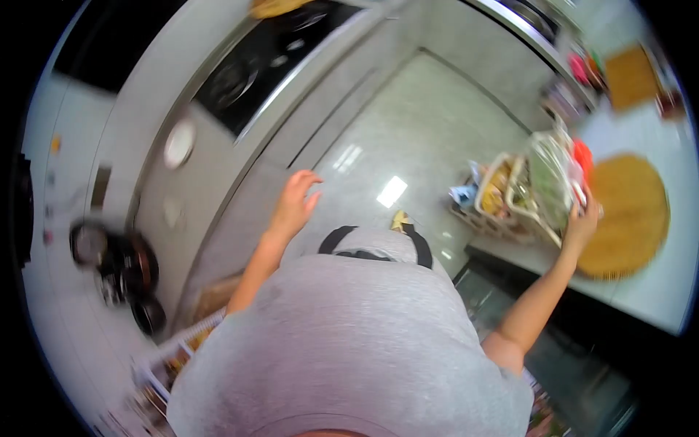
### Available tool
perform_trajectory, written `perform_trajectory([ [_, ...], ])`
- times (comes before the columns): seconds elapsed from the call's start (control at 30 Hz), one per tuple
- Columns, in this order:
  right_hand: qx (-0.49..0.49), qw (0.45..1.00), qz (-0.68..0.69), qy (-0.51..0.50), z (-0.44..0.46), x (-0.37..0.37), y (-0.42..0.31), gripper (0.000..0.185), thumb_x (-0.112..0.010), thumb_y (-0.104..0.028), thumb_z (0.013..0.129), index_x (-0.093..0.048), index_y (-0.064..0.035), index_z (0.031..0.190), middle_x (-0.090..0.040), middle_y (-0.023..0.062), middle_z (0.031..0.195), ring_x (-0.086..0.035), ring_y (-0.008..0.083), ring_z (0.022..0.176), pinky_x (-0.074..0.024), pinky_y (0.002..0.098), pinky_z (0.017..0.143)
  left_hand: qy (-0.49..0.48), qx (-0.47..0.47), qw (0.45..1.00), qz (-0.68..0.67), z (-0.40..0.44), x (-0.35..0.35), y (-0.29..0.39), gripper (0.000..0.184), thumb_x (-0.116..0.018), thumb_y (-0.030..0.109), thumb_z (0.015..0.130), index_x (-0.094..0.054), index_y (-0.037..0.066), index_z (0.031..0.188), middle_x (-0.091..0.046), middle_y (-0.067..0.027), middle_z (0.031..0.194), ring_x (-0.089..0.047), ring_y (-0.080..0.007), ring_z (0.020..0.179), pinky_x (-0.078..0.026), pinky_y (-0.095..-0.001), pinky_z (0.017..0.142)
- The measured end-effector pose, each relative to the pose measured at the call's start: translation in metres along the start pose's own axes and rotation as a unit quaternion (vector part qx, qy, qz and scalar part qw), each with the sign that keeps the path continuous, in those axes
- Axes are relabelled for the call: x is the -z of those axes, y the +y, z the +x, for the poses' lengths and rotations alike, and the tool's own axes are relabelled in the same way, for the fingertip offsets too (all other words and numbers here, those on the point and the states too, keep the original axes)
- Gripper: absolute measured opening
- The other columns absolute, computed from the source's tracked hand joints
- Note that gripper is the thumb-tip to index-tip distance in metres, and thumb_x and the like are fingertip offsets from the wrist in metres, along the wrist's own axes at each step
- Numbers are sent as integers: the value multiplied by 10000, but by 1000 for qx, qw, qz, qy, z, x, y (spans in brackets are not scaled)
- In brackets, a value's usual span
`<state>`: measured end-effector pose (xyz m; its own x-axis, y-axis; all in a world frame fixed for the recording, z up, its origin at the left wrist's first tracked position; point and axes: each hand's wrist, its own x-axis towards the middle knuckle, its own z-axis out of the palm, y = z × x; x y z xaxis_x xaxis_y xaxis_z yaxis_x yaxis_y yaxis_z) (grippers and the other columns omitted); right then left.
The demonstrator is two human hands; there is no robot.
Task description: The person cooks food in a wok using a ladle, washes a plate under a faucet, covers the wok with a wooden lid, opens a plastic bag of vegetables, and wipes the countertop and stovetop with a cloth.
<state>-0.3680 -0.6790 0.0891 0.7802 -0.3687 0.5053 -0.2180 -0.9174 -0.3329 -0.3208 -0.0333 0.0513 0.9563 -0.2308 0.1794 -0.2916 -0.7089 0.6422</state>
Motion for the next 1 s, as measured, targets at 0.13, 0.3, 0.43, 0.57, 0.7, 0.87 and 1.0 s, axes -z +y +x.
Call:
perform_trajectory([
  [0.13,-9,988,43,-151,-15,-62,-98,428,-626,0,878,-606,-86,1297,-654,110,1177,-656,202,907,-523,301,818,43,70,997,4,-65,49,-35,264,-686,48,825,-618,65,1079,-583,-117,1125,-588,-324,1043,-491,-401,908],
  [0.3,86,909,182,-364,-52,-146,-266,479,-632,20,871,-586,-120,1327,-619,134,1243,-669,198,956,-546,298,798,46,183,982,15,-160,97,-93,267,-682,99,831,-624,76,1091,-594,-108,1132,-586,-312,1074,-494,-401,894],
  [0.43,172,843,199,-470,-90,-177,-401,440,-639,1,870,-611,-100,1297,-622,159,1234,-680,212,940,-557,312,791,58,267,961,43,-228,125,-126,268,-678,106,828,-636,88,1092,-602,-97,1129,-591,-310,1071,-500,-406,881],
  [0.57,245,784,182,-541,-143,-213,-496,425,-652,-12,847,-632,-86,1265,-670,158,1141,-678,210,872,-549,333,767,58,323,944,38,-279,154,-154,254,-670,126,845,-634,81,1093,-611,-92,1117,-599,-314,1058,-507,-412,860],
  [0.7,319,686,127,-641,-196,-230,-592,408,-668,-40,840,-645,-91,1244,-693,149,1069,-678,225,841,-540,348,768,99,374,922,27,-310,171,-172,252,-668,138,851,-633,74,1092,-615,-108,1098,-603,-328,1041,-509,-421,851],
  [0.87,433,574,102,-688,-253,-264,-698,392,-665,-101,849,-648,-120,1240,-701,159,1065,-677,260,845,-536,379,800,126,446,886,13,-339,171,-189,253,-675,124,841,-632,58,1082,-619,-129,1062,-605,-340,1007,-503,-428,839],
  [1.0,501,473,122,-714,-293,-292,-792,406,-653,-89,852,-640,-127,1255,-700,166,1067,-682,262,859,-540,376,805,222,478,850,1,-365,176,-188,226,-702,114,816,-650,59,1029,-625,-132,985,-619,-340,954,-508,-433,806],
])
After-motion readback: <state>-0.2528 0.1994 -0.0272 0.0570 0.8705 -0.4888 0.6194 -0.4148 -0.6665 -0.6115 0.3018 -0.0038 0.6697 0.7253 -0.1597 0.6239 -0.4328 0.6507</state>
